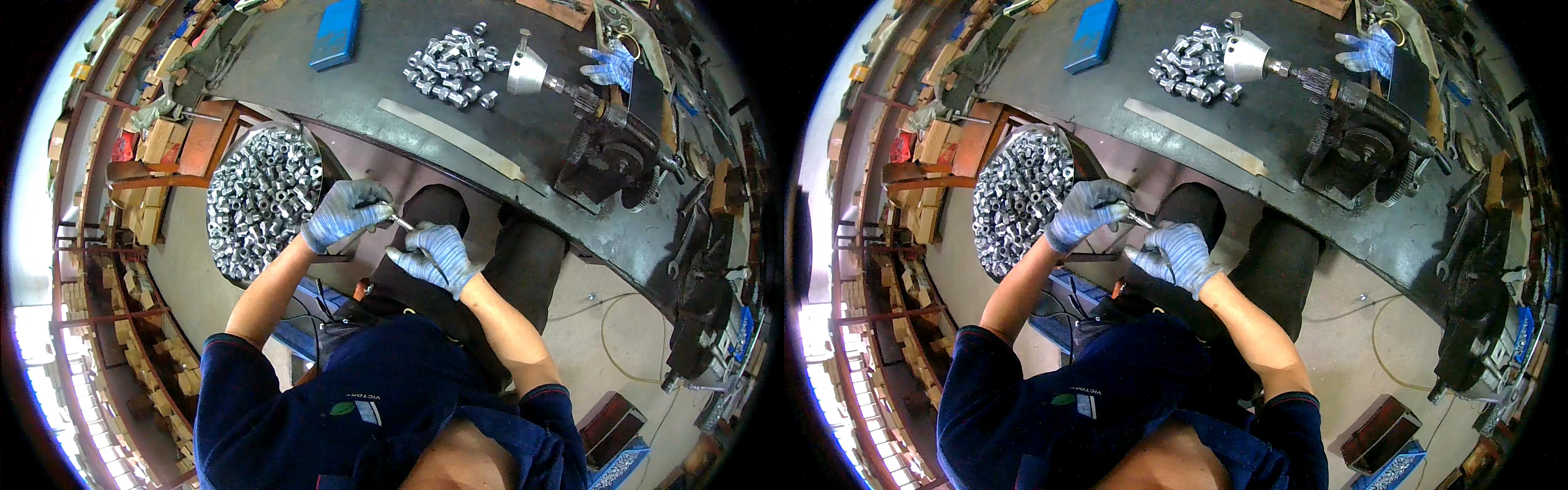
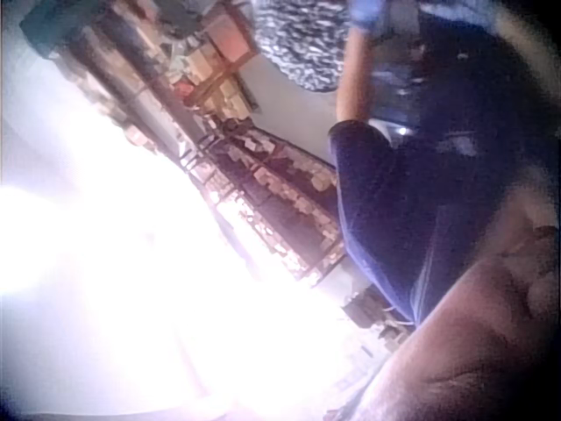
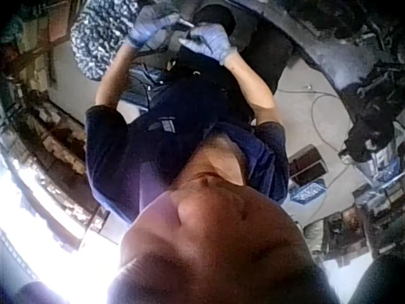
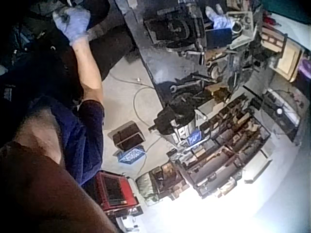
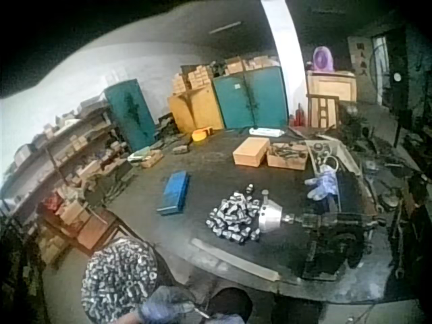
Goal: The person picks up metal components from a bin and inserts a handheld gauge into them before placing them in a pile on a workbench; the person then walks over to a large industrial fan and rotates it.
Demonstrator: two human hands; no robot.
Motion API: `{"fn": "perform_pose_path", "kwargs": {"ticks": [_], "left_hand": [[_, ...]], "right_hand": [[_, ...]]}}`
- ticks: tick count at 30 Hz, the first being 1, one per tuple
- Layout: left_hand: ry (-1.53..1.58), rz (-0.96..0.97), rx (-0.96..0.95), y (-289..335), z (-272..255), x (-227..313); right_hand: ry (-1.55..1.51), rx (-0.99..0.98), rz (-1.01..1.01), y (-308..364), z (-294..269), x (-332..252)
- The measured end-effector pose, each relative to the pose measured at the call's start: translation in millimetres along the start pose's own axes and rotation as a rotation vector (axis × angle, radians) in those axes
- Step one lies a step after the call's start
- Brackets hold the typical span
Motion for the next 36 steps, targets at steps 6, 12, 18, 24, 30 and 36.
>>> {"fn": "perform_pose_path", "kwargs": {"ticks": [6,12,18,24,30,36], "left_hand": [[0.059,0.065,0.013,-0.6,5.0,1.1],[0.094,-0.006,-0.017,-0.6,8.5,-4.9],[0.318,-0.011,-0.079,-0.3,1.0,-12.6],[-0.458,0.341,0.19,-4.2,-26.9,3.0],[-0.765,0.184,0.389,-3.7,-20.9,3.6],[-0.883,0.356,0.363,-9.8,-7.2,0.1]], "right_hand": [[-0.006,0.001,0.01,0.0,-3.6,-0.1],[0.067,-0.016,0.024,-0.1,-6.1,-1.1],[-0.504,-0.027,0.23,8.5,13.8,21.8],[-0.362,0.177,0.112,-3.4,-24.0,7.9],[-0.301,0.289,0.031,-4.3,-32.7,-11.3],[-0.295,0.285,0.028,-5.1,-25.4,-10.8]]}}
Point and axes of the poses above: each hand's wrist, its own y-axis away from the middle knuckle, its own z-axis out of the palm, x = y × z, the point moved 3 cm from there along -y, towards the middle knuckle, and after that the axes turned 6 degrees about y, right-handed, at the moved point
